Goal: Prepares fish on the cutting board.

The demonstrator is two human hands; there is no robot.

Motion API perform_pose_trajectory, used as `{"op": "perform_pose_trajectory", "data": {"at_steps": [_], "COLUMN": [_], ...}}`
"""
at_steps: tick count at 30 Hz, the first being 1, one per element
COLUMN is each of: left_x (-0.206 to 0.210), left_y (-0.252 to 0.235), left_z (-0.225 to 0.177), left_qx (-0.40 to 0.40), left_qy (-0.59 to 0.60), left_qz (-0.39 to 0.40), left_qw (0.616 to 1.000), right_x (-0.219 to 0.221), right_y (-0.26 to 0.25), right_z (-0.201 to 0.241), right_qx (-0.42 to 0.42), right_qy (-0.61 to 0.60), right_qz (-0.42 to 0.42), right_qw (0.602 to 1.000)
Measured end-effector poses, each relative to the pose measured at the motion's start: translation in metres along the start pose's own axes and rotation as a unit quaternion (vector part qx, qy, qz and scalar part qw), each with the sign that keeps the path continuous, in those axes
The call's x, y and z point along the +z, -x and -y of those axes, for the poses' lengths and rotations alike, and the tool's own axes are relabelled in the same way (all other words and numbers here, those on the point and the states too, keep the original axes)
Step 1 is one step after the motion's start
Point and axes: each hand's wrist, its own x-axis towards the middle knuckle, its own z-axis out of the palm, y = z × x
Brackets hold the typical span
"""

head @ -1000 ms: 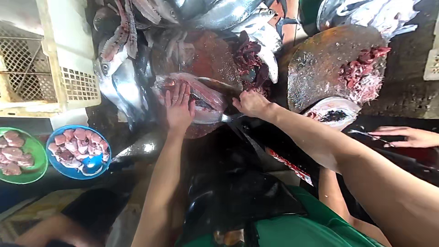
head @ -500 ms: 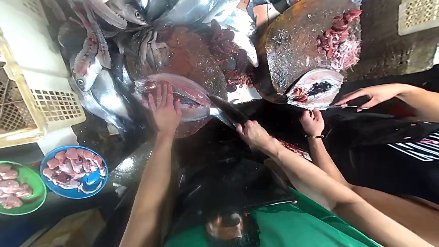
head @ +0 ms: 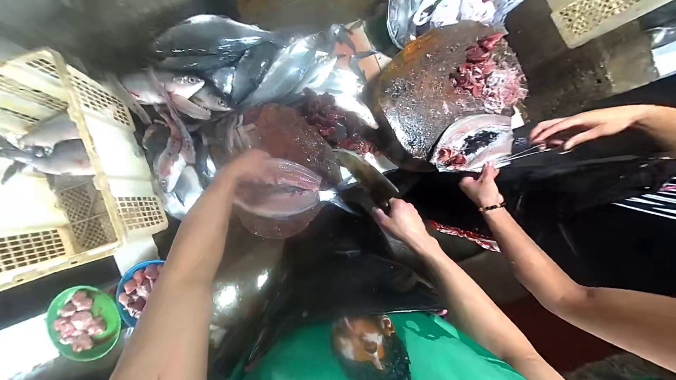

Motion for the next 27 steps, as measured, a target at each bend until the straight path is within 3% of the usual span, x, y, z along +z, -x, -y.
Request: {"op": "perform_pose_trajectory", "data": {"at_steps": [3,7,10,12,14,16,19,22,27], "left_x": [0.002,-0.005,-0.008,0.002,0.029,0.064,0.114,0.159,0.183], "left_y": [0.004,0.044,0.094,0.134,0.172,0.18,0.149,0.11,0.08], "left_z": [-0.006,-0.034,-0.046,-0.05,-0.056,-0.073,-0.112,-0.122,-0.127], "left_qx": [0.012,0.009,-0.006,-0.05,-0.083,-0.052,-0.046,-0.076,-0.175], "left_qy": [0.035,0.045,0.093,0.148,0.268,0.443,0.618,0.715,0.745], "left_qz": [0.029,-0.007,-0.102,-0.215,-0.348,-0.463,-0.514,-0.449,-0.394], "left_qw": [0.999,0.999,0.99,0.964,0.894,0.766,0.593,0.531,0.508], "right_x": [-0.011,-0.019,-0.018,-0.022,-0.022,-0.023,-0.028,-0.02,-0.013], "right_y": [-0.003,-0.005,-0.019,-0.029,-0.036,-0.04,-0.057,-0.075,-0.09], "right_z": [-0.007,-0.013,-0.021,-0.024,-0.018,-0.008,0.005,0.013,0.023], "right_qx": [-0.01,0.013,-0.041,-0.083,-0.095,-0.098,-0.171,-0.217,-0.255], "right_qy": [-0.023,-0.013,-0.027,-0.041,-0.089,-0.151,-0.189,-0.171,-0.11], "right_qz": [0.005,-0.017,-0.034,-0.039,-0.013,0.02,0.027,0.044,0.083], "right_qw": [1.0,1.0,0.998,0.995,0.991,0.984,0.967,0.96,0.957]}}
